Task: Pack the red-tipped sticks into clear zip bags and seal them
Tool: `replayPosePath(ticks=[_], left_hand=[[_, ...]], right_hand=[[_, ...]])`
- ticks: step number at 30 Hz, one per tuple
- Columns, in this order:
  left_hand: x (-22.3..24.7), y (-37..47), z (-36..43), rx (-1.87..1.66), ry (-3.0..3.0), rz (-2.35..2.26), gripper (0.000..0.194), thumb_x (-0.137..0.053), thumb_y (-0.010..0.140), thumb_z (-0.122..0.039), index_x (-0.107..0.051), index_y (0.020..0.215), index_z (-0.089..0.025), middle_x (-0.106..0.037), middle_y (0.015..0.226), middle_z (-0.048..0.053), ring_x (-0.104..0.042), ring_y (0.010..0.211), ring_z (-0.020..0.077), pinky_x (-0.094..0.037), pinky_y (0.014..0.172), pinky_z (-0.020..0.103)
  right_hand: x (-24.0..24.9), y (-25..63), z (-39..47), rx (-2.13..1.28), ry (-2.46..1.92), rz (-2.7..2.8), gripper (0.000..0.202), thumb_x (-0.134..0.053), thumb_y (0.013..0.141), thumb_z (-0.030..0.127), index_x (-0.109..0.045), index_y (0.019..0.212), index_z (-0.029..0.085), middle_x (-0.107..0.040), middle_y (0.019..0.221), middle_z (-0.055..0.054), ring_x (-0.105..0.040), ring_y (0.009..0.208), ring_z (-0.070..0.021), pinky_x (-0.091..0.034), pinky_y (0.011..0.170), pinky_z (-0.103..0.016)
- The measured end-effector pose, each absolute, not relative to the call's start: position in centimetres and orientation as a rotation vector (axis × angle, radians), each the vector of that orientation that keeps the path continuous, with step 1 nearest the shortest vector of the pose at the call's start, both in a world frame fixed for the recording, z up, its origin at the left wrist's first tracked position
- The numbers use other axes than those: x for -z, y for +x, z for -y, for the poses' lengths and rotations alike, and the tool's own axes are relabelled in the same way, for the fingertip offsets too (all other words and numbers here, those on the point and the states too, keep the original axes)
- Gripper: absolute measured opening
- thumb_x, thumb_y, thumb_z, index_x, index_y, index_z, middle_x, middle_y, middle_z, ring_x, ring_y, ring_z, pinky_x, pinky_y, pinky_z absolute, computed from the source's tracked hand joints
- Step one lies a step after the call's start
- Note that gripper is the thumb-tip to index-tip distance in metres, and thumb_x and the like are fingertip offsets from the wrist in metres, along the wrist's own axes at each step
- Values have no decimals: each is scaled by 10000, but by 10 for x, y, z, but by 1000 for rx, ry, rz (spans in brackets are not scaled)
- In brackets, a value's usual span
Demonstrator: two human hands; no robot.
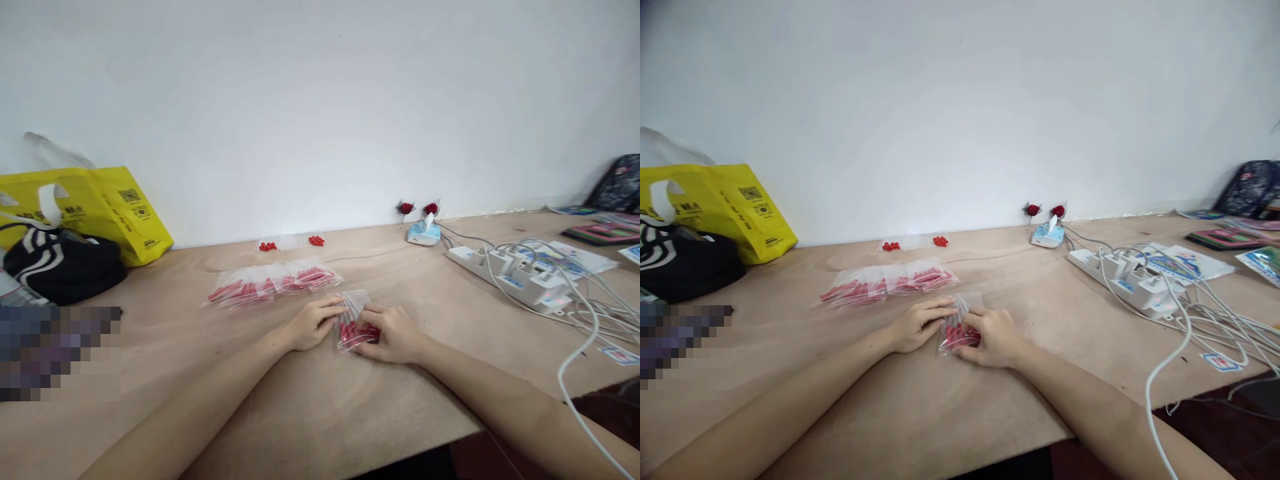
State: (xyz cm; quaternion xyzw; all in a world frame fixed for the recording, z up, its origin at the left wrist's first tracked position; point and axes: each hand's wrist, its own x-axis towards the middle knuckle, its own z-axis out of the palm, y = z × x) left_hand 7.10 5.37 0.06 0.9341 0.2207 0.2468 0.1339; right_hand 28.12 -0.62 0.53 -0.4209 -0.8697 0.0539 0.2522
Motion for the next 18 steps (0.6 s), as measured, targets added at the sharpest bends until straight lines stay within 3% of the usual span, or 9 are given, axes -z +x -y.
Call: replayPosePath(ticks=[10,13,18], left_hand=[[0,73,-51,-895,2759,-650,254,-577,758,-260,-584,985,-147,-604,962,85,-579,867,178,-484,763,289],[3,78,-59,-929,2775,-651,132,-516,803,-233,-607,849,-149,-622,846,60,-585,763,150,-481,688,257],[3,82,-65,-867,2842,-576,210,-427,848,-185,-595,729,-143,-626,778,54,-577,726,140,-463,669,247]], right_hand=[[13,283,-32,-47,-1149,2281,147,-508,812,312,-527,737,187,-533,752,-6,-481,637,-97,-275,529,-202],[12,285,-40,-46,-1085,2307,140,-515,806,301,-524,737,180,-532,756,-10,-478,645,-97,-288,544,-200],[10,284,-41,83,-1187,2321,115,-490,809,280,-525,764,180,-540,769,-13,-479,630,-100,-272,529,-207]])
